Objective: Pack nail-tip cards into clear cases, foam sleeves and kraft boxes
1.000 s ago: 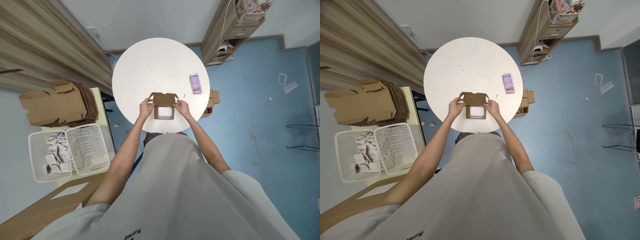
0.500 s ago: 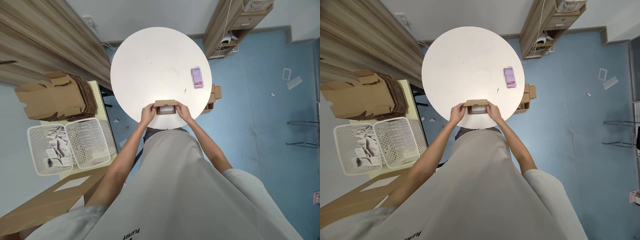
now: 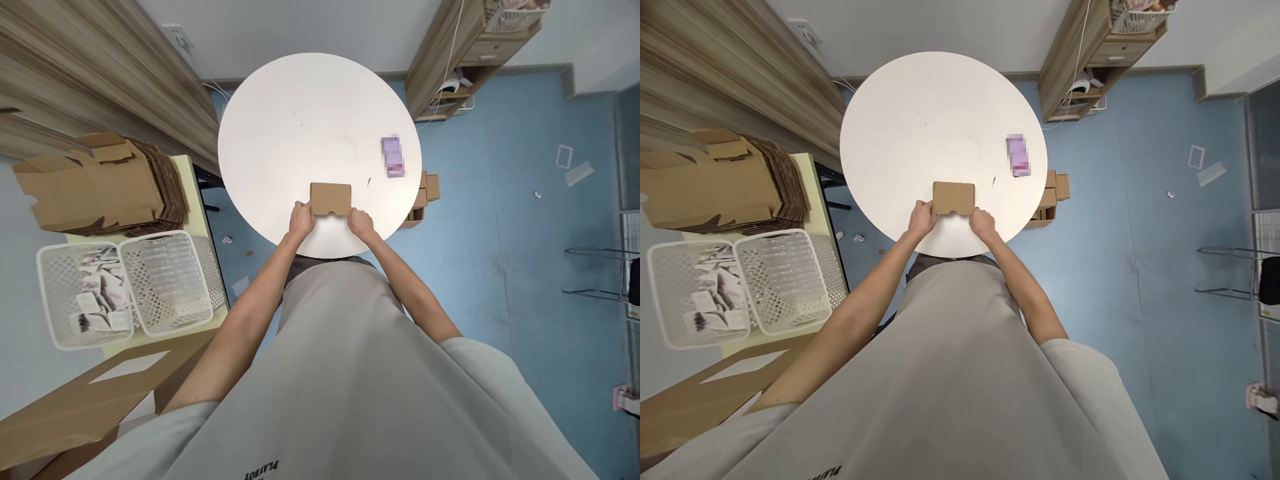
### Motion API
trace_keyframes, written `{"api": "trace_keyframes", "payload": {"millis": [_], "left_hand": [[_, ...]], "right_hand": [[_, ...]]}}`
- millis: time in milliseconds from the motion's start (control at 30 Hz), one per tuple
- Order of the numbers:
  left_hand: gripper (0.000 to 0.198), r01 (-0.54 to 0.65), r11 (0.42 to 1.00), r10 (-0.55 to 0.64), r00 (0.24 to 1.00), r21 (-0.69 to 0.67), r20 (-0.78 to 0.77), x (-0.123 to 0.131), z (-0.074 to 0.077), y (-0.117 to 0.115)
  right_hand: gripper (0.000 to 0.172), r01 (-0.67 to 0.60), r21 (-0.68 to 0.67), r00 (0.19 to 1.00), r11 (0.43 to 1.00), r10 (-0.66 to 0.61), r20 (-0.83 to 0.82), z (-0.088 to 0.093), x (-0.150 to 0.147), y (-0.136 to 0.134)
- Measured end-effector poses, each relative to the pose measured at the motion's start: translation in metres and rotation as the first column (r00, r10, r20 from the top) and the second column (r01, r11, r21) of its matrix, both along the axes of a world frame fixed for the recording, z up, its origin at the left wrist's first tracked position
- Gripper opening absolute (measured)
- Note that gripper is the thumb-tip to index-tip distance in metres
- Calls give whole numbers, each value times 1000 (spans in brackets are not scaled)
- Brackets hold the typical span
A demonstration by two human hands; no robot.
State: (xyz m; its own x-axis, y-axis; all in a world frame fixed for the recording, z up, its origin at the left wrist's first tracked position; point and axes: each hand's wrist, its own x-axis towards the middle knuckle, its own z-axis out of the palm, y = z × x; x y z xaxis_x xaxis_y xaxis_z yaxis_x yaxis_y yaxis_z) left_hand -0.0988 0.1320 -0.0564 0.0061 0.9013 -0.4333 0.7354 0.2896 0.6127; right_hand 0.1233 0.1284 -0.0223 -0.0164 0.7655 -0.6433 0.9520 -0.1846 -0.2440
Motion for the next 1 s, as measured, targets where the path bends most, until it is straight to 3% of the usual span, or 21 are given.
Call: {"api": "trace_keyframes", "payload": {"millis": [67,133,233,400,600,833,1000], "left_hand": [[60,21,1000,-21,1000,19,5,-2,-1,2],[73,63,994,-64,998,87,15,-6,-1,-3],[67,115,980,-122,992,160,37,-13,3,-16],[41,131,989,-132,991,64,6,-16,9,-27],[30,112,993,-114,992,-31,-62,-11,9,-32],[28,2,998,-5,999,-64,-48,-4,-10,-47],[36,-196,979,201,975,-58,95,-6,-31,-46]], "right_hand": [[28,-18,-10,1000,1000,18,-8,0,1,3],[42,-31,15,999,999,31,-43,2,5,0],[58,-10,123,992,992,25,-125,5,12,-9],[30,7,122,986,992,14,-169,8,13,-18],[29,-29,76,991,997,39,-130,4,4,-21],[30,-68,32,996,997,70,-61,-11,-1,-30],[36,-56,44,994,997,60,-96,-19,4,-29]]}}
